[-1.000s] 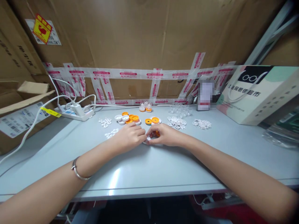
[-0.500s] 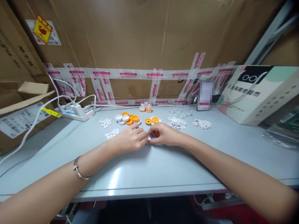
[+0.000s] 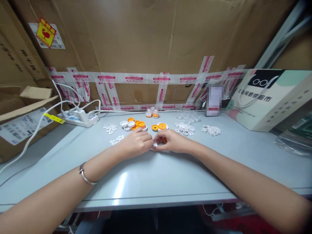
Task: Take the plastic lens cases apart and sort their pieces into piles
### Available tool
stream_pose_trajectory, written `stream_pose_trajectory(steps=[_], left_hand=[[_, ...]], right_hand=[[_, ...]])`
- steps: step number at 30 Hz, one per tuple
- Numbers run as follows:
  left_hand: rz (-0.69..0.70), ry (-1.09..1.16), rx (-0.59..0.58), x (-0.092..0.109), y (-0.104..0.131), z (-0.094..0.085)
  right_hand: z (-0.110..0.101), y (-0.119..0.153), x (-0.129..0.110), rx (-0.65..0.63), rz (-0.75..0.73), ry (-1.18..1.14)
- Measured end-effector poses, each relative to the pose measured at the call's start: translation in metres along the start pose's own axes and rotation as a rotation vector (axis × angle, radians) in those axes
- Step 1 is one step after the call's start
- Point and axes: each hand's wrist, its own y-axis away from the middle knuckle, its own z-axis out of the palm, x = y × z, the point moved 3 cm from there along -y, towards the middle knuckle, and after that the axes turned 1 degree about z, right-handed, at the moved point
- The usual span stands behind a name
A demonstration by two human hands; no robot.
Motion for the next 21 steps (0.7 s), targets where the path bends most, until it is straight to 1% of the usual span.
stream_pose_trajectory(steps=[2, 4, 7, 8, 11, 13, 14, 16, 17, 21], left_hand=[[-0.077, 0.069, 0.008, -0.004, 0.000, 0.001], [-0.151, 0.115, 0.013, -0.012, 0.001, -0.003], [-0.281, 0.114, -0.016, -0.035, 0.010, -0.022], [-0.335, 0.109, -0.059, -0.047, 0.017, -0.030], [-0.597, 0.109, -0.244, -0.087, 0.050, -0.050], [-0.830, 0.086, -0.421, -0.109, 0.076, -0.055], [-0.895, 0.094, -0.518, -0.116, 0.087, -0.055], [-0.962, 0.130, -0.675, -0.122, 0.103, -0.051], [-0.976, 0.152, -0.735, -0.123, 0.108, -0.048], [-1.030, 0.148, -0.896, -0.120, 0.114, -0.040]], right_hand=[[0.000, 0.000, -0.002, -0.007, 0.002, -0.005], [-0.001, 0.001, -0.003, -0.008, 0.005, 0.003], [-0.001, 0.002, -0.004, -0.013, 0.017, 0.019], [-0.001, 0.002, -0.004, -0.013, 0.023, 0.025], [-0.001, 0.003, -0.003, -0.009, 0.047, 0.043], [-0.001, 0.003, -0.003, -0.006, 0.051, 0.048], [-0.001, 0.003, -0.003, -0.004, 0.050, 0.048], [-0.001, 0.003, -0.004, 0.001, 0.044, 0.045], [0.000, 0.003, -0.004, 0.004, 0.043, 0.042], [0.000, 0.004, -0.005, 0.007, 0.039, 0.037]])
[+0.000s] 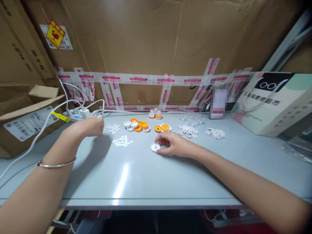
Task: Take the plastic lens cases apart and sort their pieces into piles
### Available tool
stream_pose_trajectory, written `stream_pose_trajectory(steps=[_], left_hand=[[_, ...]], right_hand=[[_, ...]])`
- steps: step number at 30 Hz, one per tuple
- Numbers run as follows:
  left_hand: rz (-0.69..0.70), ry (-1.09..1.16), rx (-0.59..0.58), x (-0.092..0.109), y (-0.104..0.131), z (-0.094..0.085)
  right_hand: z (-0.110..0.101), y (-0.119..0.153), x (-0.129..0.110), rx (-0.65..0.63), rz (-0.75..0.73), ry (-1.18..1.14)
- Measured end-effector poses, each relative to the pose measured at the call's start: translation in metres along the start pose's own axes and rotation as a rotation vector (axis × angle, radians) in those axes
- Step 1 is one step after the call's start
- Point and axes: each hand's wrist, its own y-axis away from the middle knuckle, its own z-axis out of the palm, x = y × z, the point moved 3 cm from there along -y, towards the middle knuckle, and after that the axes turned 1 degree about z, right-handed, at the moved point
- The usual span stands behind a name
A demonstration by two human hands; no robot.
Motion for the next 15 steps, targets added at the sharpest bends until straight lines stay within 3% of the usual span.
stream_pose_trajectory(steps=[7, 12, 15], left_hand=[[-0.027, -0.045, -0.102, 0.003, 0.000, 0.003], [-0.029, -0.039, -0.095, 0.006, 0.002, 0.003], [-0.015, -0.024, -0.024, 0.011, 0.005, -0.002]], right_hand=[[0.000, 0.001, 0.002, 0.001, 0.003, -0.010], [0.001, 0.000, 0.002, -0.010, -0.004, 0.015], [0.001, 0.000, 0.001, -0.014, -0.007, 0.022]])
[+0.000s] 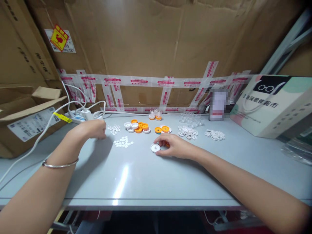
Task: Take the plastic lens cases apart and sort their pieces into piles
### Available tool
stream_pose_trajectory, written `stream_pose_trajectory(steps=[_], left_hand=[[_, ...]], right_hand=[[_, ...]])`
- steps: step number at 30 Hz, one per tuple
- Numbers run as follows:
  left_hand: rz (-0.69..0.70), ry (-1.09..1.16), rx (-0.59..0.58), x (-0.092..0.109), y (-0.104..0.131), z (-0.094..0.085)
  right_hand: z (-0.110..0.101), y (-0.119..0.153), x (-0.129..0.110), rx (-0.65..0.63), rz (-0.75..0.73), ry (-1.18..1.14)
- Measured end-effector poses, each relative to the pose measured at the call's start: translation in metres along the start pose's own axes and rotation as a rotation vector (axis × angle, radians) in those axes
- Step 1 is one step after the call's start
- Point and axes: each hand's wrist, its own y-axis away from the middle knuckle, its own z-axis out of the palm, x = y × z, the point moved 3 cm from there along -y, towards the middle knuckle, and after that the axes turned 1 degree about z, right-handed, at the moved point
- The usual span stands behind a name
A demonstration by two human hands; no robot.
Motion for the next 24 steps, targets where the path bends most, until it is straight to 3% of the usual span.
stream_pose_trajectory(steps=[4, 8, 12, 18, 24], left_hand=[[0.062, -0.015, 0.173, 0.016, 0.003, -0.008], [0.209, 0.045, 0.367, 0.040, 0.005, -0.012], [0.347, 0.133, 0.520, 0.065, 0.010, -0.012], [0.619, 0.278, 0.559, 0.107, 0.024, -0.005], [0.913, 0.312, 0.541, 0.141, 0.037, 0.013]], right_hand=[[0.001, 0.000, -0.001, 0.006, -0.001, -0.004], [-0.001, -0.002, -0.001, 0.037, 0.024, -0.048], [-0.010, -0.004, -0.002, 0.146, 0.063, -0.143], [-0.034, -0.001, 0.004, 0.395, 0.189, -0.373], [-0.056, 0.003, 0.013, 0.588, 0.075, -0.412]])
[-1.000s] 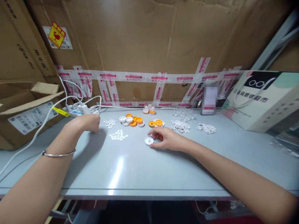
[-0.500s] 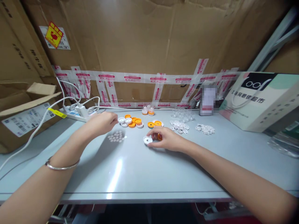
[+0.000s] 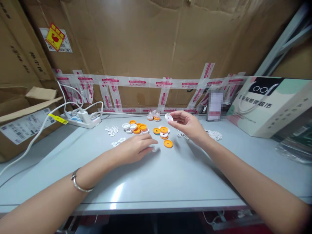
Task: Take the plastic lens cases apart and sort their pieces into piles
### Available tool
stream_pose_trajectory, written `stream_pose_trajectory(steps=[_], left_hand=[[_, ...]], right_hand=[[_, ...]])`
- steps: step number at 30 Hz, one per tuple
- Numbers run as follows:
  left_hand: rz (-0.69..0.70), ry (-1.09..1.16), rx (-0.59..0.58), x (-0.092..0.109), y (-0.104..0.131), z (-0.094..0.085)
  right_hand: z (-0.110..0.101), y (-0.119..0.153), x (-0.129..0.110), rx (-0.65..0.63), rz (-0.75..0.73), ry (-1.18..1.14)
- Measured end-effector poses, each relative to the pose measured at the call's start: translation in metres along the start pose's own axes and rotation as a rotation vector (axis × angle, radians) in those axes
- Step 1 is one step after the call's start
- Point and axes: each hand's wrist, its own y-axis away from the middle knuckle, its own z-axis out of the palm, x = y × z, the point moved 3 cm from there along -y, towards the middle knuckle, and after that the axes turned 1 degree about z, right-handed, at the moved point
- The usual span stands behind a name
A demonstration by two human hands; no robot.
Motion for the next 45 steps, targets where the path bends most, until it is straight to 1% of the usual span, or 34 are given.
stream_pose_trajectory(steps=[3, 6, 10, 12, 14, 16, 19, 21, 22, 24, 26, 29, 31, 33, 36, 39, 42, 45], left_hand=[[0.044, 0.030, -0.054, 0.005, -0.001, 0.009], [0.038, 0.033, -0.076, 0.005, -0.002, 0.012], [0.045, -0.006, -0.056, 0.003, -0.003, 0.012], [0.061, -0.043, -0.018, 0.000, -0.003, 0.007], [0.060, -0.093, 0.060, -0.006, -0.003, -0.003], [0.016, -0.144, 0.166, -0.016, -0.001, -0.019], [-0.156, -0.195, 0.302, -0.039, 0.008, -0.051], [-0.306, -0.238, 0.343, -0.058, 0.018, -0.070], [-0.376, -0.263, 0.345, -0.069, 0.024, -0.076], [-0.496, -0.293, 0.288, -0.092, 0.035, -0.082], [-0.587, -0.290, 0.222, -0.114, 0.045, -0.078], [-0.676, -0.240, 0.141, -0.140, 0.055, -0.065], [-0.716, -0.207, 0.125, -0.153, 0.060, -0.057], [-0.741, -0.179, 0.139, -0.162, 0.063, -0.052], [-0.757, -0.168, 0.152, -0.174, 0.068, -0.046], [-0.766, -0.187, 0.119, -0.183, 0.070, -0.040], [-0.764, -0.197, 0.055, -0.185, 0.070, -0.036], [-0.751, -0.200, 0.009, -0.183, 0.068, -0.035]], right_hand=[[-0.005, -0.002, 0.002, 0.002, -0.026, 0.155], [-0.005, -0.002, 0.007, -0.053, -0.002, 0.350], [0.003, -0.003, 0.024, -0.177, 0.070, 0.434], [0.006, -0.004, 0.032, -0.201, 0.093, 0.455], [0.009, -0.005, 0.039, -0.199, 0.097, 0.471], [0.010, -0.005, 0.043, -0.185, 0.095, 0.490], [0.012, -0.006, 0.046, -0.165, 0.086, 0.514], [0.013, -0.006, 0.047, -0.158, 0.070, 0.520], [0.014, -0.006, 0.047, -0.157, 0.062, 0.520], [0.016, -0.006, 0.048, -0.151, 0.053, 0.520], [0.017, -0.006, 0.048, -0.144, 0.055, 0.516], [0.017, -0.005, 0.047, -0.145, 0.061, 0.505], [0.018, -0.005, 0.046, -0.146, 0.058, 0.501], [0.018, -0.005, 0.044, -0.143, 0.058, 0.502], [0.017, -0.004, 0.042, -0.138, 0.072, 0.497], [0.017, -0.004, 0.041, -0.138, 0.076, 0.492], [0.018, -0.003, 0.040, -0.140, 0.075, 0.497], [0.018, -0.004, 0.040, -0.143, 0.065, 0.500]])
